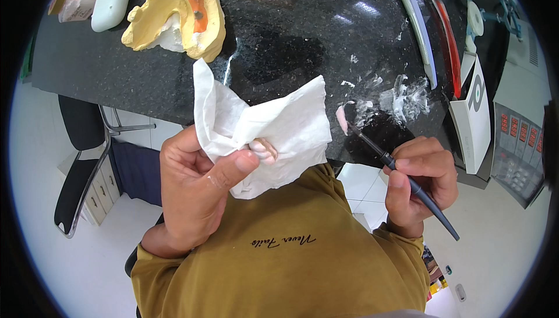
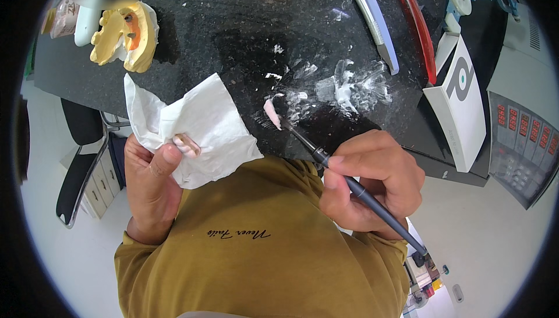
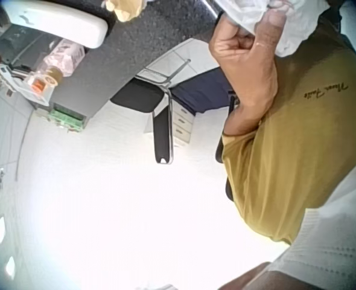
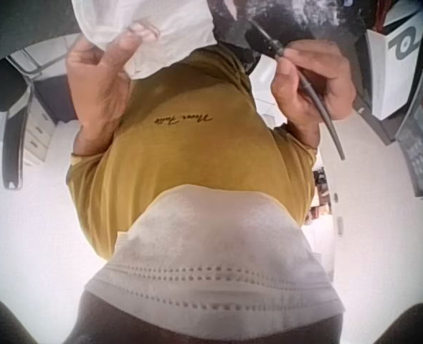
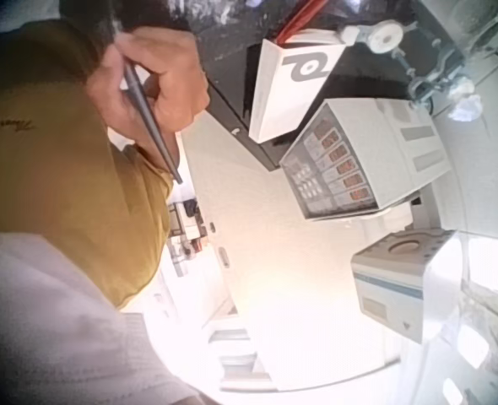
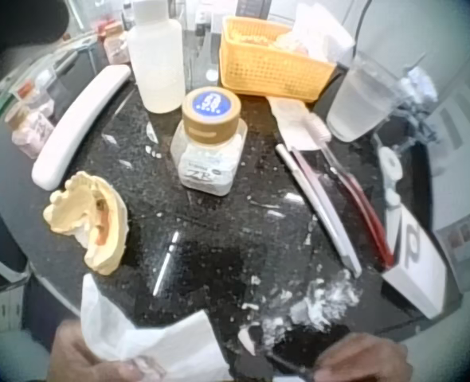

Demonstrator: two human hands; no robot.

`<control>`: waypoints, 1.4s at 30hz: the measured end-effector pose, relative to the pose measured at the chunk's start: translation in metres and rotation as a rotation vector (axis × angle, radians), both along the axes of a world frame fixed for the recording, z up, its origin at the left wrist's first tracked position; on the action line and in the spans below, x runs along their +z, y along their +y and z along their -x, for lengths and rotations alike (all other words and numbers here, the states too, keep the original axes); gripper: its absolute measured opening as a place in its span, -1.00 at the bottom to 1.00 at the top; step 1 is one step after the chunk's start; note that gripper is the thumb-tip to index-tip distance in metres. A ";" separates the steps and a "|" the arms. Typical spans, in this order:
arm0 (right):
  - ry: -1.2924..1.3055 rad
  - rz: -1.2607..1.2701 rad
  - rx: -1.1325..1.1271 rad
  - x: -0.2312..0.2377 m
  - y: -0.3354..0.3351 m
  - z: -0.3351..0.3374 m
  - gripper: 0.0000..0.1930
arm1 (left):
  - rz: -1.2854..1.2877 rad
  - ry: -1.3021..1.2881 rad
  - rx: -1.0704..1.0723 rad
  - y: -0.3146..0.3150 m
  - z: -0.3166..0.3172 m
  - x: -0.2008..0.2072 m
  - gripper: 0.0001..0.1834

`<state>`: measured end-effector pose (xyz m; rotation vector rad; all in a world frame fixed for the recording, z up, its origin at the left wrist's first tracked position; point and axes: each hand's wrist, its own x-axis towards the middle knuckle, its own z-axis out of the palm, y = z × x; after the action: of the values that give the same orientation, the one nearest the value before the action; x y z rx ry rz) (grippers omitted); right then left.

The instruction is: The person uses a fine brush to apply a white substance to a small tooth-shaped object held in a tissue. They then place the object into a dental mold and repeat the process with a second tooth-shaped object, fitting it into the mold as well.

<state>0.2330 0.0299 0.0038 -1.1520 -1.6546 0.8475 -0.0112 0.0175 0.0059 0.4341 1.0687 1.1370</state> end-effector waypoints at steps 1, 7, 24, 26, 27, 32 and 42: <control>0.004 -0.005 0.006 -0.001 0.000 0.000 -0.81 | 0.003 -0.002 -0.003 0.000 0.000 0.000 -0.78; -0.008 -0.017 0.011 -0.001 0.001 -0.001 -0.79 | 0.000 0.006 -0.011 0.002 0.000 0.000 -0.78; 0.242 -0.168 0.248 -0.002 0.011 0.037 -0.71 | -0.007 -0.005 -0.091 0.002 0.005 -0.002 -0.78; 0.297 -0.139 0.199 -0.004 0.010 0.044 -0.72 | -0.007 -0.005 -0.087 0.002 0.005 -0.002 -0.79; 0.290 -0.123 0.191 -0.003 0.009 0.045 -0.72 | -0.006 -0.005 -0.084 0.002 0.005 -0.002 -0.79; 0.268 -0.084 0.209 -0.003 0.009 0.046 -0.72 | 0.001 0.022 -0.082 0.002 0.005 0.000 -0.80; 0.237 -0.068 0.232 -0.003 0.009 0.044 -0.70 | 0.020 0.007 -0.070 0.003 0.005 0.001 -0.81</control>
<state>0.1887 0.0390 0.0005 -0.7893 -1.6242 1.0237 -0.0158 0.0202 0.0066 0.4570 1.0626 1.0631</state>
